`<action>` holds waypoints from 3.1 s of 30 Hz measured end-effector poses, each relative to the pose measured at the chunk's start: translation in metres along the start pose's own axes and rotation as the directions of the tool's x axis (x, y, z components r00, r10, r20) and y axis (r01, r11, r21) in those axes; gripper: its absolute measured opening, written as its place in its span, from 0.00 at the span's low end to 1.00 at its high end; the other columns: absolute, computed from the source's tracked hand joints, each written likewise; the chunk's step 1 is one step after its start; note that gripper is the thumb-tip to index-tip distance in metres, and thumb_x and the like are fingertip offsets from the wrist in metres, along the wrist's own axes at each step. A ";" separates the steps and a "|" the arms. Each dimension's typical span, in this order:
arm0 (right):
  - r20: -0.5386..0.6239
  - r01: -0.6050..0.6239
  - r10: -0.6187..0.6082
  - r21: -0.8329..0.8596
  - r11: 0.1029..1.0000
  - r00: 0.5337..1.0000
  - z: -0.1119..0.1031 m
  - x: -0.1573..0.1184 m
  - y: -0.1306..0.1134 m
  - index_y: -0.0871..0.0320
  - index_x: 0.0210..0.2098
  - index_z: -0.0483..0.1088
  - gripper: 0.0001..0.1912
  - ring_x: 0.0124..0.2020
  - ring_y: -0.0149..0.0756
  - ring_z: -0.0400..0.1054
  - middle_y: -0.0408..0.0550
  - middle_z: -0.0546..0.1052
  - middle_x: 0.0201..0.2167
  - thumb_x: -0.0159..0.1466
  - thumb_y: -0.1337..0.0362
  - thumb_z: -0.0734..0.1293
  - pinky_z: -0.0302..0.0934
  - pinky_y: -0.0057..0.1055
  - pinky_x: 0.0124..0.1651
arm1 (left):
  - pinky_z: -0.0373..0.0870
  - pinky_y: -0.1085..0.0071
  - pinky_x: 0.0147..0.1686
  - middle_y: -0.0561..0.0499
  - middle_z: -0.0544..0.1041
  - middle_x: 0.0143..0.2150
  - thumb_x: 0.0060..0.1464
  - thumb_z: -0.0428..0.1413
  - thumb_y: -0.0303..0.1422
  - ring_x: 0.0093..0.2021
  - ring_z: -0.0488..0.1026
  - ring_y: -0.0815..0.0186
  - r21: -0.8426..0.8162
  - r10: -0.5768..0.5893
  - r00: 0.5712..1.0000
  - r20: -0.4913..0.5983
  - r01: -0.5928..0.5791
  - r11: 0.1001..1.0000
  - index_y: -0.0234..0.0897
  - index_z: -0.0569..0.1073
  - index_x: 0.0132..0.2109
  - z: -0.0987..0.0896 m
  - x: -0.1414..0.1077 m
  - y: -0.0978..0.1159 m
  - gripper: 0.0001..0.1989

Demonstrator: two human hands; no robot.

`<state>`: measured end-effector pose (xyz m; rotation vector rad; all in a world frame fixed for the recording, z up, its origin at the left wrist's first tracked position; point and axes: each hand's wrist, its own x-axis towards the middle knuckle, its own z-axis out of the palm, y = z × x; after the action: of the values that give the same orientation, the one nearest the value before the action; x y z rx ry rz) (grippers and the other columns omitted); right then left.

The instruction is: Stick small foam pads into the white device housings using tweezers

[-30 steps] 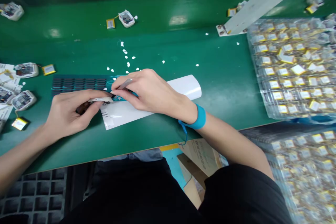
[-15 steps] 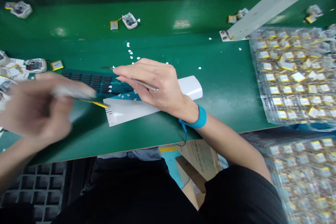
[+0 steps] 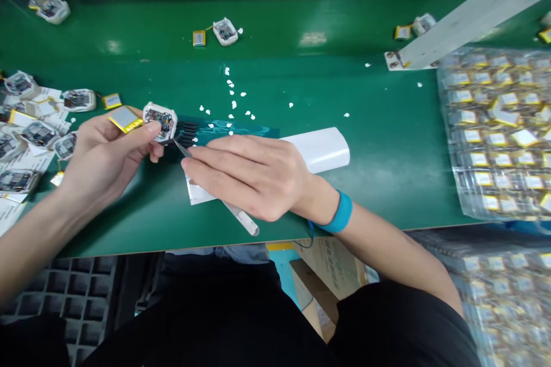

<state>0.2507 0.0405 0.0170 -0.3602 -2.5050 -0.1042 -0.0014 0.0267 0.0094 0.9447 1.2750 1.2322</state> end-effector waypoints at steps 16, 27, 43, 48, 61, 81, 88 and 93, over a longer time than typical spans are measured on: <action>-0.052 -0.056 0.056 -0.010 0.998 0.997 0.016 0.002 -0.018 0.59 0.55 0.78 0.12 0.49 0.37 0.83 0.47 0.86 0.51 0.74 0.68 0.68 0.80 0.34 0.55 | 0.81 0.74 0.22 0.52 0.81 0.27 0.47 0.67 0.25 0.22 0.79 0.67 -0.059 -0.102 0.993 -0.051 0.099 0.993 0.34 0.79 0.31 0.016 -0.018 0.003 0.04; -0.023 -0.107 0.109 0.076 0.991 0.994 0.014 0.003 -0.024 0.59 0.56 0.76 0.12 0.52 0.38 0.82 0.49 0.85 0.53 0.74 0.68 0.67 0.79 0.36 0.60 | 0.84 0.70 0.26 0.51 0.81 0.27 0.48 0.66 0.25 0.24 0.80 0.64 -0.086 -0.134 0.990 -0.050 0.129 0.988 0.34 0.79 0.33 0.018 -0.020 0.004 0.04; -0.014 -0.105 0.109 0.162 0.981 0.994 0.011 0.002 -0.024 0.65 0.56 0.76 0.13 0.54 0.42 0.81 0.55 0.85 0.52 0.74 0.71 0.65 0.75 0.39 0.66 | 0.83 0.69 0.23 0.53 0.81 0.26 0.45 0.68 0.24 0.21 0.78 0.66 -0.065 -0.085 0.994 -0.070 0.081 0.995 0.34 0.79 0.28 0.019 -0.021 0.004 0.05; -0.011 -0.128 0.133 0.203 0.971 0.991 0.011 0.003 -0.020 0.59 0.55 0.76 0.12 0.53 0.38 0.82 0.52 0.86 0.51 0.74 0.71 0.66 0.76 0.37 0.65 | 0.84 0.64 0.25 0.53 0.81 0.25 0.46 0.67 0.24 0.20 0.78 0.64 -0.051 -0.075 0.996 -0.049 0.073 0.996 0.35 0.79 0.28 0.019 -0.021 0.004 0.05; -0.096 -0.115 0.134 0.184 0.976 0.986 0.014 0.006 -0.021 0.66 0.52 0.77 0.11 0.49 0.39 0.83 0.55 0.87 0.47 0.70 0.72 0.72 0.80 0.35 0.60 | 0.84 0.78 0.26 0.56 0.82 0.27 0.52 0.68 0.23 0.22 0.81 0.70 -0.067 0.047 0.999 -0.015 -0.048 0.997 0.33 0.81 0.35 0.014 -0.021 -0.004 0.04; -0.169 -0.063 0.087 0.144 0.988 0.982 0.026 0.001 -0.010 0.68 0.54 0.75 0.14 0.47 0.43 0.83 0.57 0.86 0.46 0.69 0.77 0.70 0.84 0.38 0.47 | 0.76 0.74 0.44 0.62 0.78 0.26 0.46 0.73 0.27 0.31 0.71 0.71 0.744 0.388 0.919 -0.071 -0.211 0.634 0.35 0.80 0.41 -0.069 0.113 0.011 0.15; -0.235 -0.022 0.039 0.074 0.997 0.971 0.027 0.001 -0.009 0.68 0.53 0.75 0.12 0.44 0.40 0.84 0.54 0.87 0.46 0.70 0.75 0.70 0.83 0.36 0.46 | 0.63 0.63 0.69 0.56 0.81 0.34 0.48 0.73 0.35 0.50 0.70 0.63 0.886 0.409 0.886 -0.218 0.005 0.463 0.34 0.75 0.34 -0.161 0.203 0.054 0.15; -0.310 0.035 -0.033 0.001 0.999 0.950 0.029 0.008 -0.015 0.67 0.49 0.78 0.07 0.41 0.37 0.84 0.49 0.88 0.43 0.74 0.71 0.68 0.82 0.33 0.43 | 0.63 0.43 0.70 0.42 0.76 0.61 0.62 0.67 0.37 0.66 0.69 0.50 0.914 0.395 0.896 -0.202 0.027 0.405 0.29 0.76 0.56 -0.200 0.204 0.063 0.21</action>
<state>0.2243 0.0321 -0.0017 -0.2745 -2.1992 -0.1539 -0.2286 0.2100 0.0151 1.7173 2.3406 0.8323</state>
